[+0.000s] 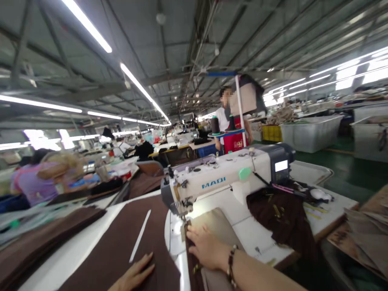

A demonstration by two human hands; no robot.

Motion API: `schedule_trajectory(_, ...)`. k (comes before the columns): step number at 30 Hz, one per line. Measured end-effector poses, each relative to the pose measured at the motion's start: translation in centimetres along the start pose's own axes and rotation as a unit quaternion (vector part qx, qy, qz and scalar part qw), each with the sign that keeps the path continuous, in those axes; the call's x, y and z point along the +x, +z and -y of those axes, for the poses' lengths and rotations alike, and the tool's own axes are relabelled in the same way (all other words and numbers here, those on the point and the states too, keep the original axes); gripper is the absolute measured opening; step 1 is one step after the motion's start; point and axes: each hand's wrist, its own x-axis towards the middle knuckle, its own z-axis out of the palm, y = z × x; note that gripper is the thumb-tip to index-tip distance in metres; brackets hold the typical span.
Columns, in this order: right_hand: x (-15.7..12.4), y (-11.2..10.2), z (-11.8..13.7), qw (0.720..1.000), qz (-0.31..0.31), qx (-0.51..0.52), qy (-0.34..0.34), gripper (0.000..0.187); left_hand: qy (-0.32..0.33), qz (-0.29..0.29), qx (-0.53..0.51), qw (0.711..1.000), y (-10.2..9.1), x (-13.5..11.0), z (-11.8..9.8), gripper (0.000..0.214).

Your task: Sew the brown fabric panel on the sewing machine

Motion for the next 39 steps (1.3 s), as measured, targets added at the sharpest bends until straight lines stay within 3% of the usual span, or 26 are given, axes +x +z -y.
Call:
schedule_trajectory(3,-0.3,-1.8,0.6,0.999,0.048,0.024,0.012,0.039,0.008,-0.004,0.018,1.000,1.3,-1.2,0.0,0.060)
schedule_trajectory(9,0.1,-1.2,-0.2,0.994,0.106,0.029,0.026,0.042,0.042,-0.039,0.050,0.997,1.4,-0.3,-0.2,0.044)
schedule_trajectory(12,0.0,-1.3,-0.1,0.993,0.112,0.010,0.021,0.043,0.038,-0.051,0.049,0.997,-0.2,0.0,-0.7,0.048)
schedule_trajectory(16,0.1,-1.4,-0.1,0.994,0.109,-0.008,0.014,0.043,0.039,-0.087,0.066,0.993,-3.8,0.7,-2.0,0.055)
schedule_trajectory(19,0.2,-1.4,-0.1,0.993,0.114,-0.010,0.016,0.043,0.055,-0.076,0.090,0.991,-5.8,1.3,-3.4,0.048)
schedule_trajectory(22,0.3,-1.5,0.1,0.993,0.120,-0.008,0.018,0.043,0.069,-0.043,0.101,0.992,-6.2,1.6,-5.5,0.036)
schedule_trajectory(26,0.4,-1.7,0.3,0.991,0.127,-0.003,0.028,0.044,0.096,0.021,0.070,0.993,-5.1,1.4,-8.5,0.035)
schedule_trajectory(29,0.4,-1.8,0.4,0.992,0.126,-0.001,0.028,0.044,0.136,0.057,0.028,0.989,-3.8,1.9,-8.9,0.040)
schedule_trajectory(34,0.5,-2.0,0.6,0.990,0.135,-0.009,0.034,0.044,0.095,-0.045,0.075,0.992,0.0,4.7,-5.7,0.048)
schedule_trajectory(39,0.8,-2.3,0.8,0.989,0.142,-0.034,0.022,0.045,0.080,-0.094,0.067,0.990,3.3,6.1,-3.7,0.048)
